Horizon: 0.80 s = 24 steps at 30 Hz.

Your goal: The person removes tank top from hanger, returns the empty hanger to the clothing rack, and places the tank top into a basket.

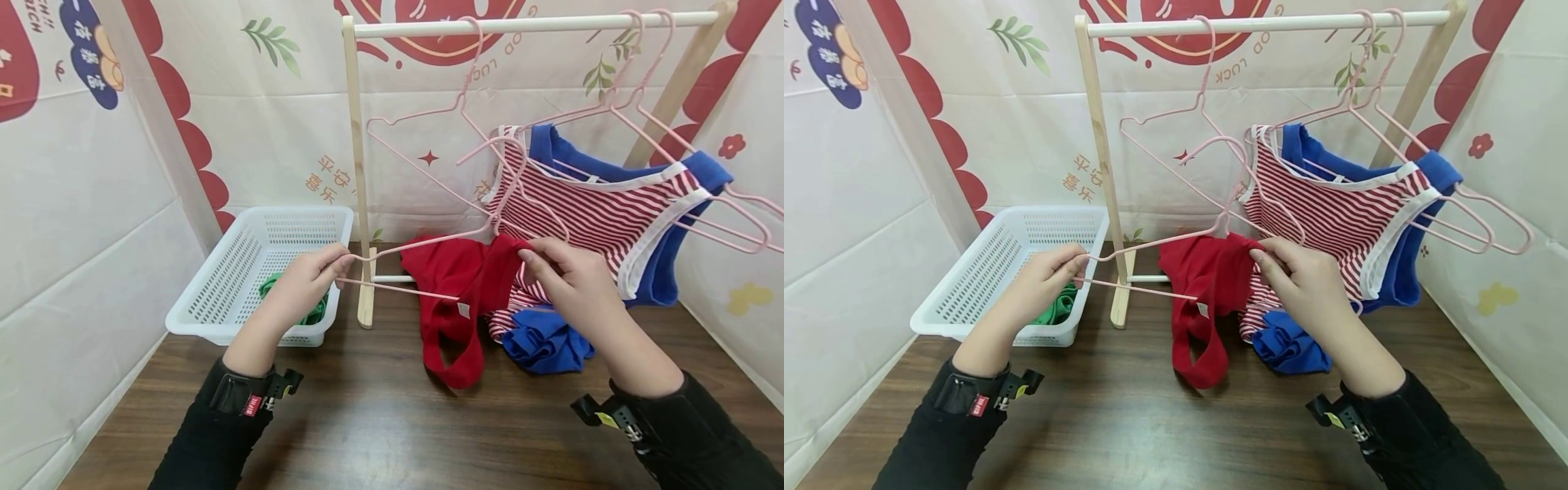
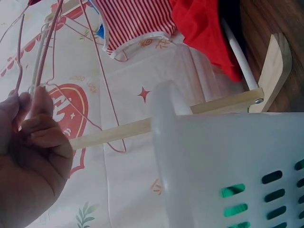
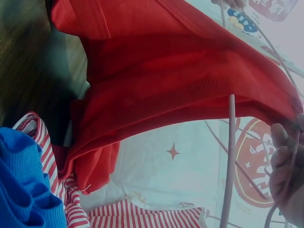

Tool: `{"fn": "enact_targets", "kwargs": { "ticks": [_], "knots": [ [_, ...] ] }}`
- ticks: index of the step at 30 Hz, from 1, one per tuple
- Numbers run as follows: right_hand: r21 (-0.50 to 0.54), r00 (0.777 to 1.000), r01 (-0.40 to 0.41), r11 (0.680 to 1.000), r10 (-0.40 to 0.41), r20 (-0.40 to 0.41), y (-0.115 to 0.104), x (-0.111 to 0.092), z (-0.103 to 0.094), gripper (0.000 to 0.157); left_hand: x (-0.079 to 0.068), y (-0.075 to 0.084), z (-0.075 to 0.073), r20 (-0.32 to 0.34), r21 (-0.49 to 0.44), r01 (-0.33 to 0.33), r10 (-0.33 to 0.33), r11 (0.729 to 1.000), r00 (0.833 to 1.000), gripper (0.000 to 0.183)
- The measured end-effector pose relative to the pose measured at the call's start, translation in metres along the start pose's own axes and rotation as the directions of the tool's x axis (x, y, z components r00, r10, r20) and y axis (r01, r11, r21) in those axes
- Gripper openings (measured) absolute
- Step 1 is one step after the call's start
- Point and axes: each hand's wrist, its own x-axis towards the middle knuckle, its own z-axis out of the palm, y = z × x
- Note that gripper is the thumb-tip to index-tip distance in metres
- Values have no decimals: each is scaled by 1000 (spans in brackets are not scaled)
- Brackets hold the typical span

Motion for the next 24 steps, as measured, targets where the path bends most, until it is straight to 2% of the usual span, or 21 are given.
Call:
{"fn": "enact_targets", "kwargs": {
  "ticks": [4,11,19,24],
  "knots": [
    [-45,999,9,999,-7,42,-1,0,-1,13,-1,-1,-3,-72,-19,-20,18,1000,997,22],
    [-119,991,5,993,11,135,-1,0,-5,16,-2,-6,-10,-142,-58,-25,16,998,990,22],
    [-162,988,24,986,1,151,5,-4,-8,14,-7,-11,-20,-202,-32,-18,11,999,979,23],
    [-161,986,8,987,19,164,10,-7,-12,15,-9,-16,-25,-219,-40,-11,2,999,976,21]
  ]
}}
